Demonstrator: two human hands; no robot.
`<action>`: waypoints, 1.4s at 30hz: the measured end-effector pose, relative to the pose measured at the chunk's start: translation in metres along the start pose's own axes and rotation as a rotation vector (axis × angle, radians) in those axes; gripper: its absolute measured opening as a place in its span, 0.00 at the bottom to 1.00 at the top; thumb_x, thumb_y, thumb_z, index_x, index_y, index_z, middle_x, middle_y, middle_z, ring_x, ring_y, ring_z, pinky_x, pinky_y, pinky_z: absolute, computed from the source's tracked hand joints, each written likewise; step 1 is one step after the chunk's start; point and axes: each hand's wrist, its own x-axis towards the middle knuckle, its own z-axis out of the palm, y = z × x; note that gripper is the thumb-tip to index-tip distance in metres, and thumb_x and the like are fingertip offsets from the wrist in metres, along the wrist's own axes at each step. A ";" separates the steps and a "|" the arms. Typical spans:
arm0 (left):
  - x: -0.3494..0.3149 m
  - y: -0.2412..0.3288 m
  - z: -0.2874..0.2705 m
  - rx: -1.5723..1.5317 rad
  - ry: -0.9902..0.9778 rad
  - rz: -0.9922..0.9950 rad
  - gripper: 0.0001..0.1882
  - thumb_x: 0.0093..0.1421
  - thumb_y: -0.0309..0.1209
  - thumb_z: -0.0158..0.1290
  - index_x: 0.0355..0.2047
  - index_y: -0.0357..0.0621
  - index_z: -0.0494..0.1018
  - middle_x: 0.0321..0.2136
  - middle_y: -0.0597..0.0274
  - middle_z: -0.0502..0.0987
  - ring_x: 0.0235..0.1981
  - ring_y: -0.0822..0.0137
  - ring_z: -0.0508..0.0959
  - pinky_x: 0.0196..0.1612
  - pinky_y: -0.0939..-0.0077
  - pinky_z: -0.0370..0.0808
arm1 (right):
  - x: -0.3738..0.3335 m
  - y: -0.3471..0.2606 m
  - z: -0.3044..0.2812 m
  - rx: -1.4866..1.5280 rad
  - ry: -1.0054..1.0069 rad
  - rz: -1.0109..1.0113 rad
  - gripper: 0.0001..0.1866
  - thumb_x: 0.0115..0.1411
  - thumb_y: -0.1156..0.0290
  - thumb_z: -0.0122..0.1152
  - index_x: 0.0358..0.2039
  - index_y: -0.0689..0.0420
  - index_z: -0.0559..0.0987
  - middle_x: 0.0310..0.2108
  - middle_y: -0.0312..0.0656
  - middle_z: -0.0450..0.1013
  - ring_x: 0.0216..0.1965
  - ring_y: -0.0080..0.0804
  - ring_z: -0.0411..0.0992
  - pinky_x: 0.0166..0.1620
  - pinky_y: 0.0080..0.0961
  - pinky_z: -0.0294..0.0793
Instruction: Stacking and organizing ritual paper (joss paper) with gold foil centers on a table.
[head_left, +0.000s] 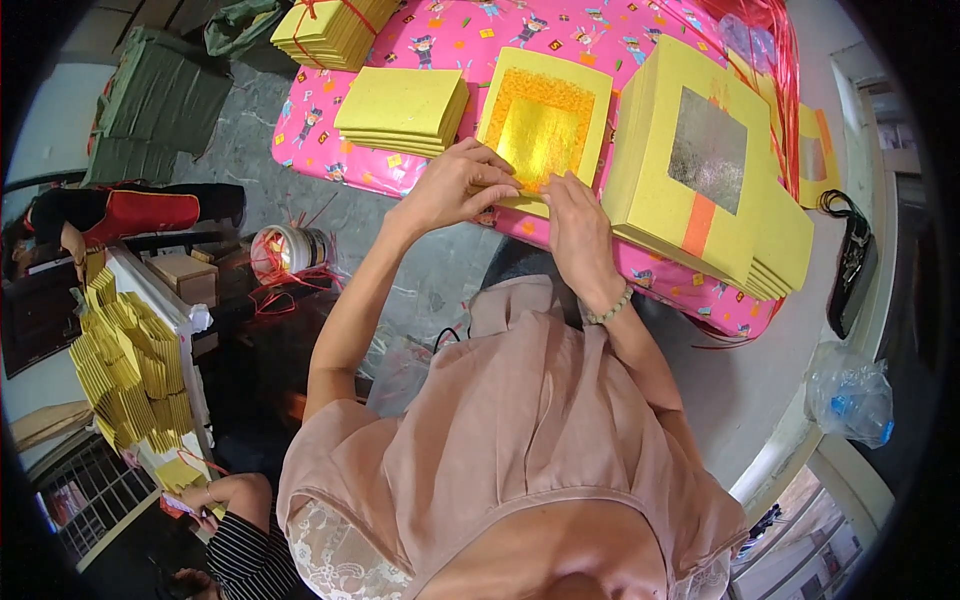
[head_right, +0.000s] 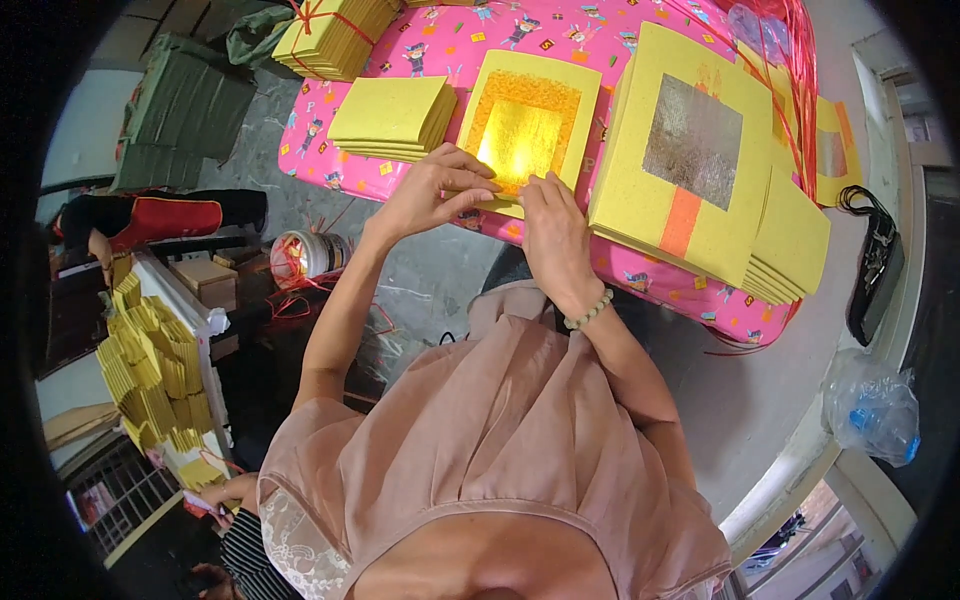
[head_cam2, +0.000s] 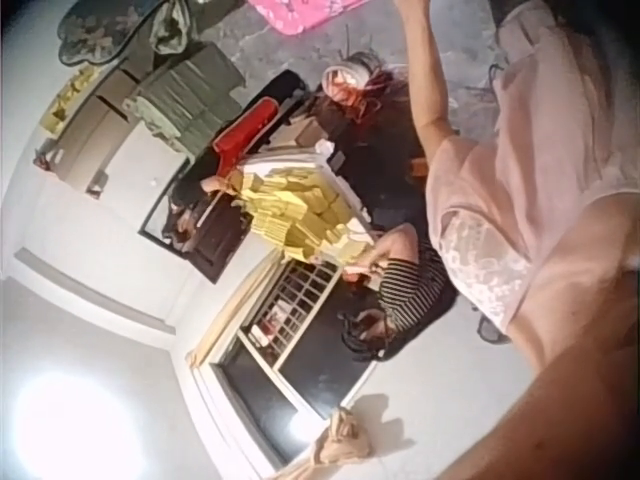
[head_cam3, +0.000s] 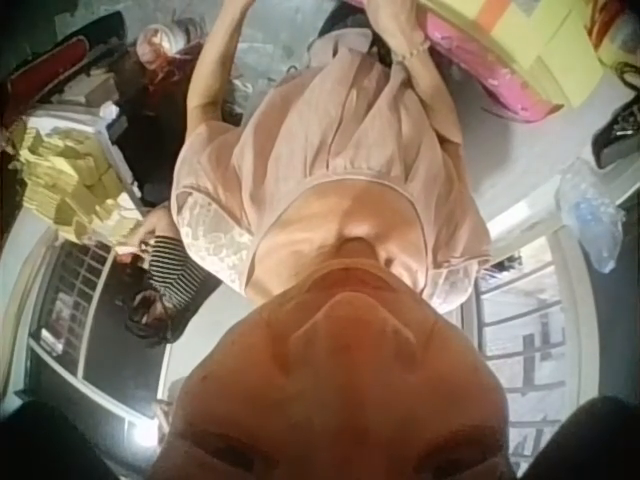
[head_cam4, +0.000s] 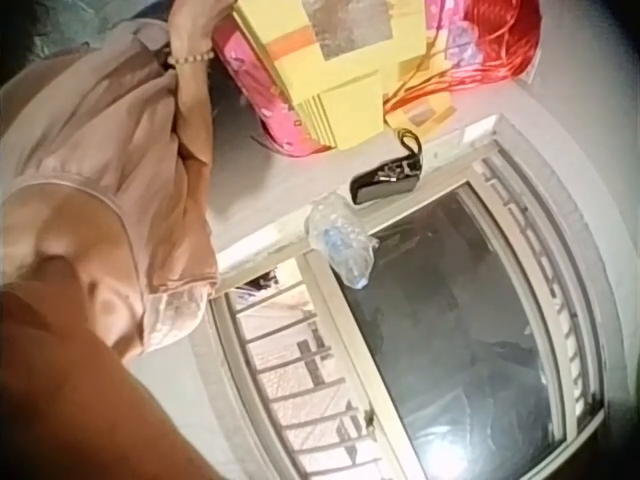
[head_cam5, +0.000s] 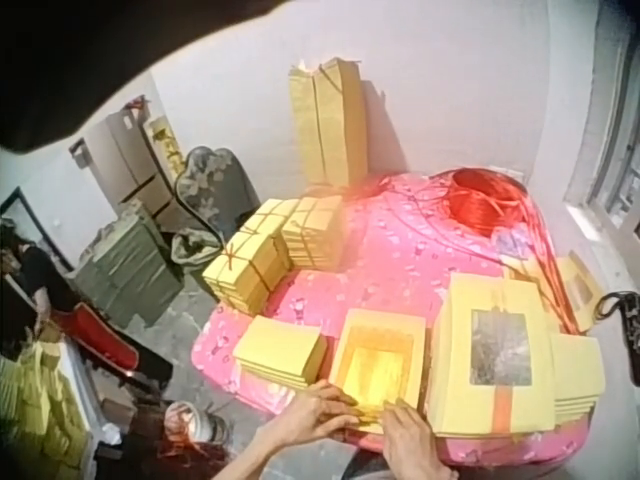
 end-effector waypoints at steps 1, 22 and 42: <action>0.000 0.000 0.000 0.000 0.000 0.000 0.11 0.56 0.36 0.60 0.36 0.45 0.83 0.35 0.57 0.80 0.40 0.58 0.77 0.45 0.65 0.74 | 0.000 0.000 0.000 -0.005 0.000 -0.002 0.10 0.57 0.81 0.53 0.41 0.68 0.74 0.45 0.55 0.73 0.54 0.57 0.69 0.56 0.41 0.70; 0.004 0.005 -0.003 -0.013 -0.009 -0.026 0.12 0.54 0.37 0.62 0.36 0.45 0.83 0.34 0.57 0.80 0.41 0.57 0.76 0.45 0.65 0.74 | 0.003 -0.006 -0.003 -0.001 0.007 0.044 0.10 0.56 0.80 0.56 0.39 0.67 0.73 0.43 0.54 0.72 0.52 0.53 0.69 0.54 0.40 0.70; 0.115 0.005 -0.063 0.259 -0.249 0.052 0.11 0.59 0.33 0.53 0.40 0.40 0.73 0.25 0.45 0.78 0.30 0.44 0.78 0.33 0.53 0.74 | 0.027 -0.016 0.005 -0.041 0.187 -0.105 0.23 0.55 0.71 0.62 0.52 0.60 0.73 0.52 0.47 0.67 0.57 0.45 0.63 0.57 0.42 0.62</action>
